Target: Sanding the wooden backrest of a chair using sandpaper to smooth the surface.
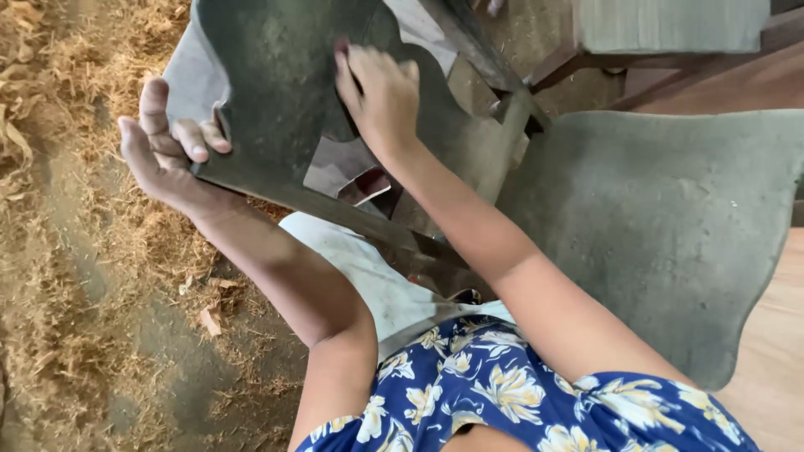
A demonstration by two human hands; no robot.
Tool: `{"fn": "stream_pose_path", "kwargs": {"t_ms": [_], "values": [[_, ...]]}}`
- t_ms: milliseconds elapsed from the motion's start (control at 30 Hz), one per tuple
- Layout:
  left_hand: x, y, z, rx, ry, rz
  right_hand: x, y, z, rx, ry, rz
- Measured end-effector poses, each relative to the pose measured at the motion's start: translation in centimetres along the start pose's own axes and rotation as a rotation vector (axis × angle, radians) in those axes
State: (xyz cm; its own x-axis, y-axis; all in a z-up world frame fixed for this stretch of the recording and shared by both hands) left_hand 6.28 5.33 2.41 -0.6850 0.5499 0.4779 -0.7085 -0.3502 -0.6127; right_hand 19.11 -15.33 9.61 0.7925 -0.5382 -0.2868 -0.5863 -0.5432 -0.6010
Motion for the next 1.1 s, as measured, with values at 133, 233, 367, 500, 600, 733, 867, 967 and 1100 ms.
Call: {"fn": "stream_pose_path", "kwargs": {"t_ms": [133,233,367,500,600,733,867,967,1100], "values": [[0.9,-0.2,0.9,0.035,-0.092,0.050,2.7,9.8,0.2,-0.267,-0.122,-0.136],[0.4,-0.4,-0.3,-0.065,-0.025,-0.041,4.0,11.1,-2.2,-0.351,-0.180,0.036],[1.4,0.7,-0.2,0.064,-0.133,0.116,0.4,9.0,0.1,-0.210,-0.187,-0.100],[0.2,0.2,-1.9,0.187,-0.050,-0.012,-1.3,6.2,0.4,-0.116,-0.323,-0.229],[0.0,1.2,-3.1,0.309,-0.075,0.003,1.4,7.5,-2.4,-0.215,-0.787,-0.129],[0.1,0.9,-2.5,0.283,-0.072,-0.015,2.4,5.7,-7.7,-0.212,-0.834,-0.004],[0.2,2.2,-5.1,0.289,-0.120,0.013,3.9,5.6,-2.6,-0.215,-0.348,-0.130],[0.8,1.4,-3.7,0.302,-0.108,0.023,4.0,6.2,-0.4,-0.242,-0.294,0.009],[-0.1,1.5,-3.4,0.348,-0.084,0.005,5.3,6.4,1.8,-0.316,-0.270,0.283]]}}
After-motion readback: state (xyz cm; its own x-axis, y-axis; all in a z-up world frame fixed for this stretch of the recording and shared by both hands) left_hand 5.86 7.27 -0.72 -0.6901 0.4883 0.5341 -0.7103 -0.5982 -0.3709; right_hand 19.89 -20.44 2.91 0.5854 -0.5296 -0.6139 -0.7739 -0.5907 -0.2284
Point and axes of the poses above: each hand's wrist, its own y-axis away from the middle knuckle, its own z-axis out of the palm, x = y × z, the point moved 8 cm from there along -y, towards the middle knuckle, and after that the axes turned 14 degrees about -x, right-handed, at the moved point
